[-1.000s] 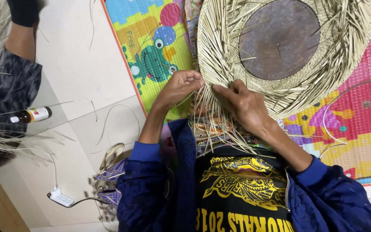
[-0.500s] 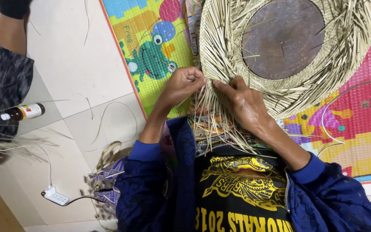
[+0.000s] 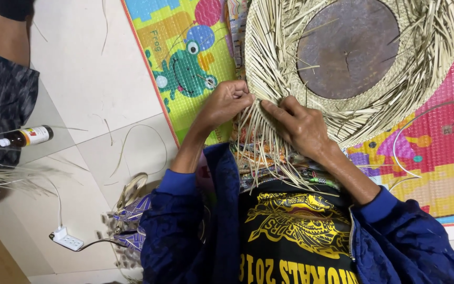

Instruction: Weaving the brim of a hat using dried plant fibers

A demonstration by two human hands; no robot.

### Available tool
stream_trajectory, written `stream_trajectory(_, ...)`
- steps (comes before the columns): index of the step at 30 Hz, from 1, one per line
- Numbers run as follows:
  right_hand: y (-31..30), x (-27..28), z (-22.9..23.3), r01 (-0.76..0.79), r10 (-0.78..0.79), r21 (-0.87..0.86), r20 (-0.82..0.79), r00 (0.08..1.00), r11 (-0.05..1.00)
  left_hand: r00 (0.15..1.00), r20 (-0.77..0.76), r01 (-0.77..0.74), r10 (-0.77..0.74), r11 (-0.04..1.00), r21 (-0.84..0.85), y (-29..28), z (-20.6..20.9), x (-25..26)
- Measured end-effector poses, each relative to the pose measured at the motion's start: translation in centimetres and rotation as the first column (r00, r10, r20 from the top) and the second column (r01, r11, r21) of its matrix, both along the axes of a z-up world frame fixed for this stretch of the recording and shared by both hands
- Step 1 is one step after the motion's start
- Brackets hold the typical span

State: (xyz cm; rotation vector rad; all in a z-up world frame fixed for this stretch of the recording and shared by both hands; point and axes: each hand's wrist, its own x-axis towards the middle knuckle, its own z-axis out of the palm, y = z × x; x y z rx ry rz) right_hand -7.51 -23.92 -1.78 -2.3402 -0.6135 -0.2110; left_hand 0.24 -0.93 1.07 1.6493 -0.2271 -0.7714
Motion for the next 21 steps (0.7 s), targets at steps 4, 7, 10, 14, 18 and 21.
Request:
stream_trajectory(4, -0.2, 0.0, -2.4, -0.012, 0.011, 0.049, 0.029, 1.000, 0.999, 1.000, -0.021, -0.022, 0.021, 0.997, -0.073, -0.2, 0.9, -0.1)
stream_trajectory(7, 0.1, 0.4, -2.3, -0.009, 0.006, 0.078, 0.045, 0.999, 0.997, 0.999, -0.032, -0.015, 0.012, 0.995, -0.101, 0.4, -0.4, -0.3)
stream_trajectory(10, 0.4, 0.6, -2.1, 0.000, 0.000, 0.181, 0.002, 1.000, 0.983, 0.995, -0.098, -0.029, 0.015, 0.988, -0.152, 0.6, -0.5, -0.3)
stream_trajectory(14, 0.6, 0.6, -1.4, 0.020, -0.014, 0.282, -0.021, 1.000, 0.959, 0.994, -0.104, -0.006, -0.014, 0.982, -0.187, 1.1, -1.8, 0.0)
stream_trajectory(18, 0.7, 0.2, -0.7, 0.032, -0.023, 0.262, -0.040, 0.999, 0.965, 0.994, -0.110, -0.002, -0.017, 0.984, -0.176, 1.0, -0.5, -0.2)
stream_trajectory(21, 1.0, -0.2, -0.2, 0.053, -0.052, 0.081, -0.013, 0.999, 0.995, 0.996, -0.090, -0.015, 0.001, 0.987, -0.159, 1.0, -0.5, -0.4)
